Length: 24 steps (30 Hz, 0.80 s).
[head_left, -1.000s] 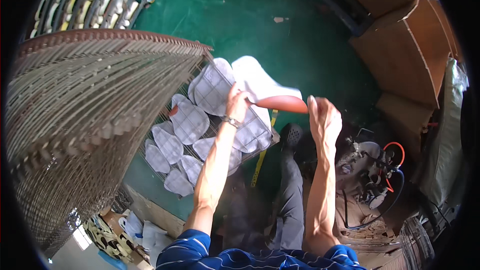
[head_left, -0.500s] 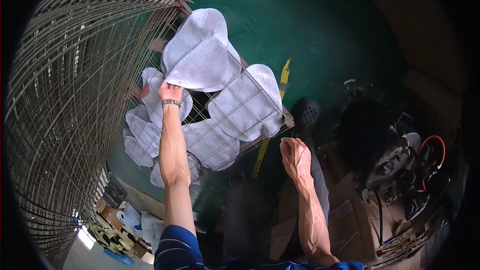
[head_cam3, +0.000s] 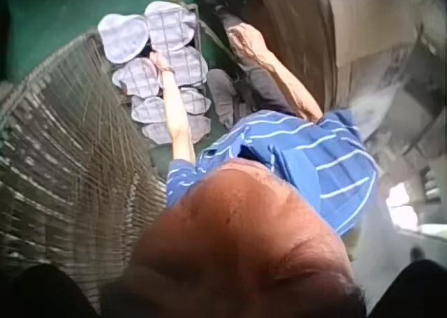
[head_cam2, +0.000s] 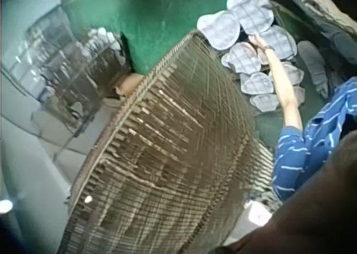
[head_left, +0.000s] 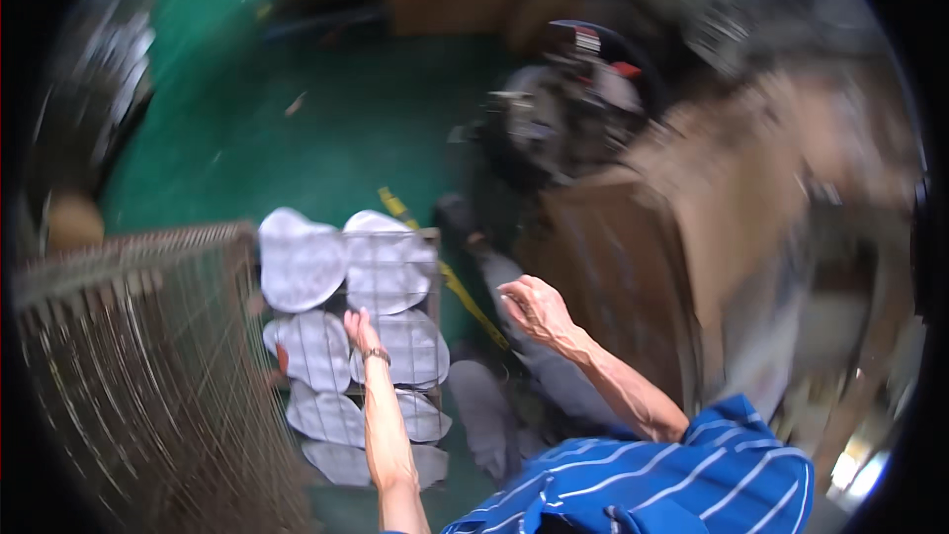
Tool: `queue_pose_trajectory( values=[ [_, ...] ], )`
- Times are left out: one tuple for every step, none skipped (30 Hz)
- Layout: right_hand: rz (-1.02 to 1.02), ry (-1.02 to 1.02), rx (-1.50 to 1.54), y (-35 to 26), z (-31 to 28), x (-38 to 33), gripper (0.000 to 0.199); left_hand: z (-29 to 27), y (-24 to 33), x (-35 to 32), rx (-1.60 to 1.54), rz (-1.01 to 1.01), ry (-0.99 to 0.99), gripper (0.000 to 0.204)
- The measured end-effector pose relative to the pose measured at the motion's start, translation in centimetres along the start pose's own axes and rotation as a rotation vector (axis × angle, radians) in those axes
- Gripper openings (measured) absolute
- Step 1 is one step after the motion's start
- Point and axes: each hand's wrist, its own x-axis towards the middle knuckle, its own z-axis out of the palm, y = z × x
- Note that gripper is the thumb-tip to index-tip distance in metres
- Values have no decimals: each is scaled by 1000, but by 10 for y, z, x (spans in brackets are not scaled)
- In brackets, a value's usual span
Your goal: Manufacturing foam bra pads by placing them on a heat mold and then onto a drying rack.
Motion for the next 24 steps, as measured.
queue_pose_trajectory(
  values=[
    [102, 104, -7, 2, -31, -44, 18, 37, 30, -52, 43, -131, -109, 69],
    [133, 185, 16, -8, -54, -80, 19, 31, 39, -77, 49, -71, -176, 65],
    [102, 259, 1, 8, -96, -108, 19, 53, 39, -118, -14, -32, -260, 64],
    [155, 337, 4, 1, -114, -144, 19, 46, 49, -142, 36, -17, -326, 63],
    [213, 405, 2, -3, -131, -180, 19, 39, 55, -167, 51, 2, -417, 65],
    [258, 467, 3, -6, -140, -211, 19, 27, 62, -187, 84, -30, -465, 65],
    [317, 517, 10, -9, -151, -230, 20, 8, 71, -201, 71, -42, -480, 64],
    [407, 624, 17, -1, -157, -271, 19, 5, 74, -233, 166, -69, -498, 63],
    [474, 696, 7, 2, -166, -303, 19, -10, 74, -245, 209, -78, -479, 63],
    [510, 766, -18, 22, -175, -317, 19, 1, 69, -254, 266, -77, -477, 47],
    [560, 825, -60, 29, -180, -345, 18, -19, 66, -247, 325, -112, -548, 26],
    [691, 861, -60, 36, -180, -375, 17, -26, 69, -260, 367, -156, -562, 8],
    [761, 919, -62, 48, -186, -405, 18, -41, 56, -255, 396, -181, -539, 47],
    [846, 971, -65, 62, -184, -440, 19, -50, 50, -270, 475, -211, -532, 48],
    [914, 1007, -55, 74, -188, -462, 20, -60, 44, -262, 518, -252, -516, 48],
    [1010, 1038, -53, 86, -186, -493, 21, -63, 40, -279, 550, -256, -514, 50],
    [1049, 1079, -68, 101, -193, -512, 22, -60, 35, -275, 552, -301, -523, 51],
    [1109, 1055, -84, 117, -198, -530, 22, -61, 32, -270, 556, -349, -523, 53],
    [1185, 1105, -167, 135, -197, -556, 22, -54, 31, -285, 595, -311, -541, 53],
    [1216, 1138, -290, 150, -206, -582, 23, -47, 30, -309, 619, -271, -555, 54],
    [1278, 1176, -395, 167, -208, -613, 33, -41, 31, -326, 661, -230, -572, 54],
    [1334, 1203, -477, 184, -214, -635, 38, -30, 33, -334, 645, -219, -621, 54],
    [1414, 1214, -561, 195, -210, -661, 44, -19, 33, -345, 669, -208, -648, 52],
    [1438, 1173, -478, 208, -209, -673, 44, -7, 32, -357, 666, -190, -666, 51]
  ],
)
